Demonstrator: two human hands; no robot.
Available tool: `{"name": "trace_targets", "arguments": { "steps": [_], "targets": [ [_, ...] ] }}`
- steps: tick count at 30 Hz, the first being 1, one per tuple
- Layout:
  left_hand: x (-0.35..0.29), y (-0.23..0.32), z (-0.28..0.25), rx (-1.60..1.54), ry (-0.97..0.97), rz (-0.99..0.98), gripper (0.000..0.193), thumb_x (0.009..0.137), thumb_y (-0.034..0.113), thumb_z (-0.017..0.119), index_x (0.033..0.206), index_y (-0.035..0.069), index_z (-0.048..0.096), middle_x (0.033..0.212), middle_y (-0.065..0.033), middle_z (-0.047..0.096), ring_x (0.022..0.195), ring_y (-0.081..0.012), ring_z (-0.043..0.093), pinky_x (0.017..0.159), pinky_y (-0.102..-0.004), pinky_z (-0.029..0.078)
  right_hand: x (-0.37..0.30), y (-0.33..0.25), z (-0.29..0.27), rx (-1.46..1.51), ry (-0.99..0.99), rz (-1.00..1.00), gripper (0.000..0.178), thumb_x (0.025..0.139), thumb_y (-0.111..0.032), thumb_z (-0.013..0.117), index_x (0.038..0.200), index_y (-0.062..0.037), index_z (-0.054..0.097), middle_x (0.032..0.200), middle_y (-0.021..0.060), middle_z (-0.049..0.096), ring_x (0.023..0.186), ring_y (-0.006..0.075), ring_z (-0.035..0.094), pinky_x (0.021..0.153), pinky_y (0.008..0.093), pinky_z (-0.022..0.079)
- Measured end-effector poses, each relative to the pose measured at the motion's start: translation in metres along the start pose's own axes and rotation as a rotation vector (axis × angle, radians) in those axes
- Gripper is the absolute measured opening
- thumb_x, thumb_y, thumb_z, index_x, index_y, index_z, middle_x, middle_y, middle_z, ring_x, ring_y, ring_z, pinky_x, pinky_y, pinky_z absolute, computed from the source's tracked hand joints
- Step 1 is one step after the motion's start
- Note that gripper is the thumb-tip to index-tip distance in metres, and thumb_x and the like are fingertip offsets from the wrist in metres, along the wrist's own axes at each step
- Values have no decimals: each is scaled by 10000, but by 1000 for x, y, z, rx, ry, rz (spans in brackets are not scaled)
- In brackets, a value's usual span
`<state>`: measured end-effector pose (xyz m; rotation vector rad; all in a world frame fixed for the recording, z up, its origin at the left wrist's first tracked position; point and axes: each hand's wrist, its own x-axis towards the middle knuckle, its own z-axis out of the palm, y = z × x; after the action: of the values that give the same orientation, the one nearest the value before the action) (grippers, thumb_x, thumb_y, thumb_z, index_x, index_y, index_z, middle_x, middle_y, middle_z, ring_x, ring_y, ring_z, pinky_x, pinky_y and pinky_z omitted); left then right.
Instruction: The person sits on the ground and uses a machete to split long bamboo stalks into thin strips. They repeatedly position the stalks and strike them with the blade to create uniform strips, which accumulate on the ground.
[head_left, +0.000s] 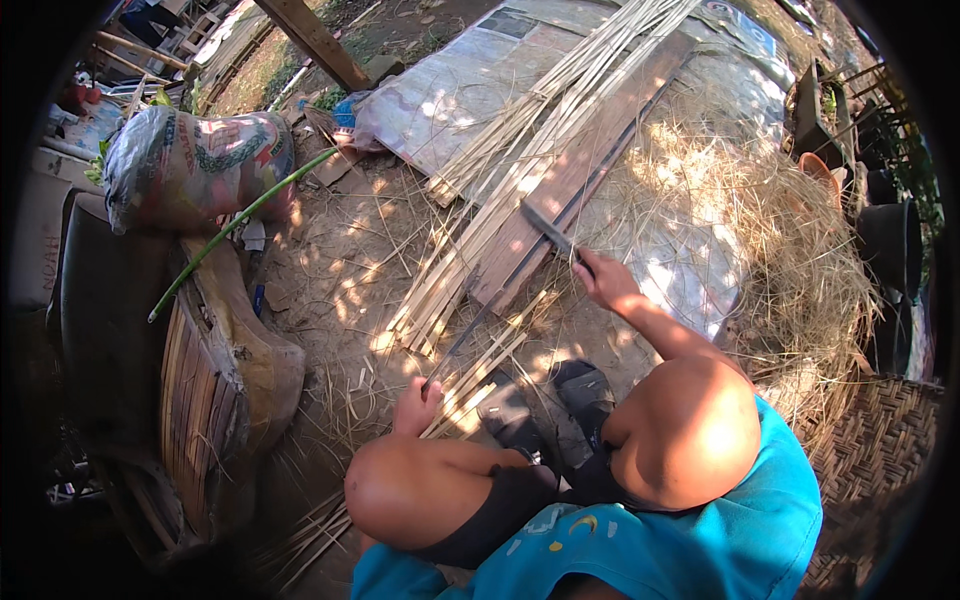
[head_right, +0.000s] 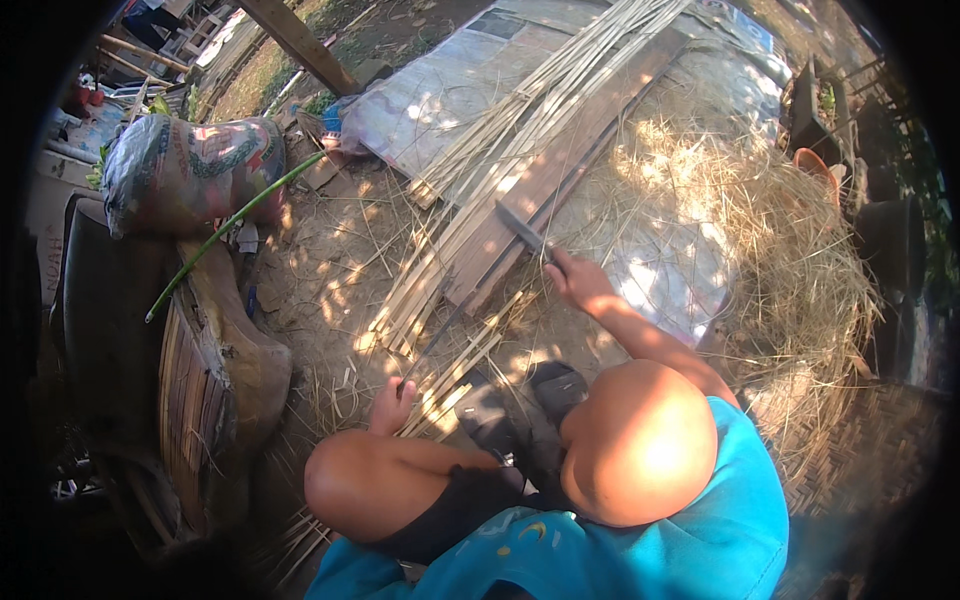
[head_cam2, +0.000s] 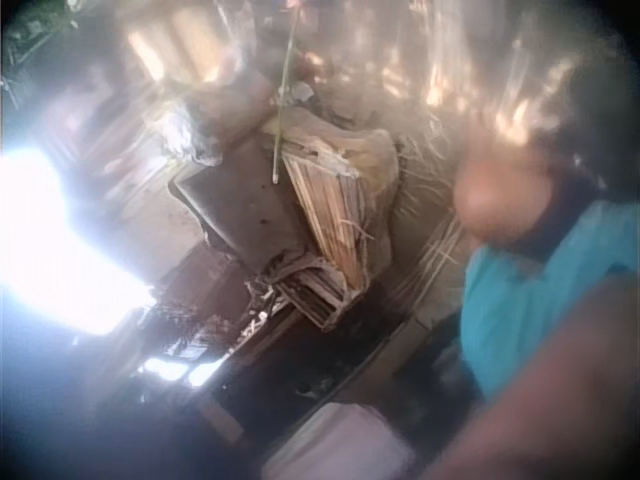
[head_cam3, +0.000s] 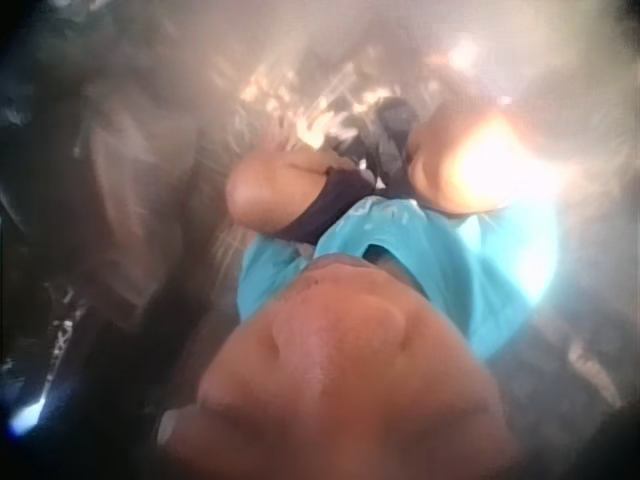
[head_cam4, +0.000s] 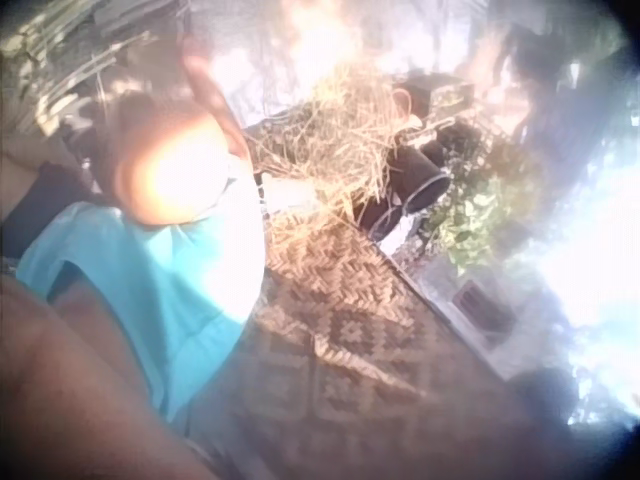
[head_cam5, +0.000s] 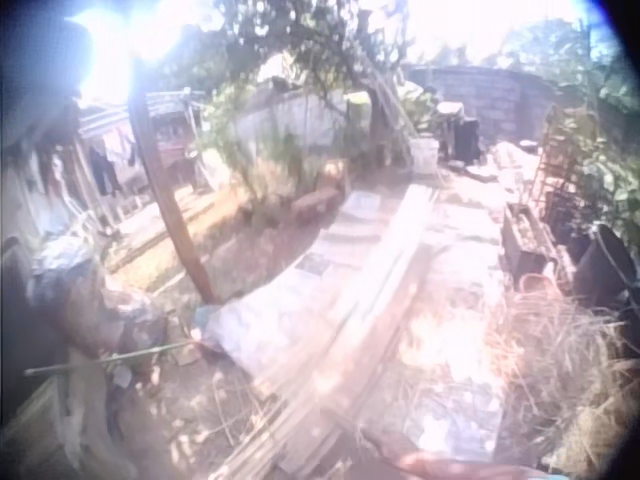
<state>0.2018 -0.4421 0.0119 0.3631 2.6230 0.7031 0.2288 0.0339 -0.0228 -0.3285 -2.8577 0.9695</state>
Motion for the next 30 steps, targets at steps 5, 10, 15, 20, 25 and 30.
{"name": "trace_targets", "arguments": {
  "steps": [5,10,15,20,25,30],
  "targets": [
    [45,10,17,220,173,393,358,1040,352,543,854,46,558,717,-247,659,687,-462,657,645,-564,534,-26,-34,17,-117,-168,-42,486,1030,-476,521,1399,-160,545,1021,239,671,928,455,686,815,515,565],
    [11,-10,-5,291,-102,-30,450,1047,433,476,923,19,600,810,-272,683,769,-477,657,734,-587,518,74,93,-120,-318,250,479,337,1049,-386,499,1134,-85,625,831,266,692,839,451,699,693,541,548],
    [49,11,-8,-81,-210,134,427,1055,346,447,882,12,649,849,-242,672,790,-461,629,729,-515,494,11,-9,-21,-111,-32,13,377,1060,-452,463,1233,-128,550,911,253,655,839,453,672,764,553,546],
    [-26,-87,-25,-175,-216,-131,560,1057,458,452,805,-5,641,665,-152,601,612,-279,579,635,-431,465,1,-53,1,-115,-276,-131,409,1042,-443,505,1332,-155,515,909,221,651,803,424,678,687,536,549],
    [17,-55,-16,-225,-329,-304,572,1033,498,537,801,-7,671,622,-48,586,568,-143,511,576,-356,442,23,16,-21,-62,-12,26,421,1031,-455,519,1285,-123,575,885,216,668,790,430,672,722,519,543],
    [61,3,-2,-392,-252,-4,511,1034,452,569,785,15,658,636,-13,566,604,-114,493,586,-322,433,5,-39,-6,-172,-302,-335,408,1021,-483,533,1307,-193,553,905,185,667,790,423,681,749,532,552]
  ]
}}
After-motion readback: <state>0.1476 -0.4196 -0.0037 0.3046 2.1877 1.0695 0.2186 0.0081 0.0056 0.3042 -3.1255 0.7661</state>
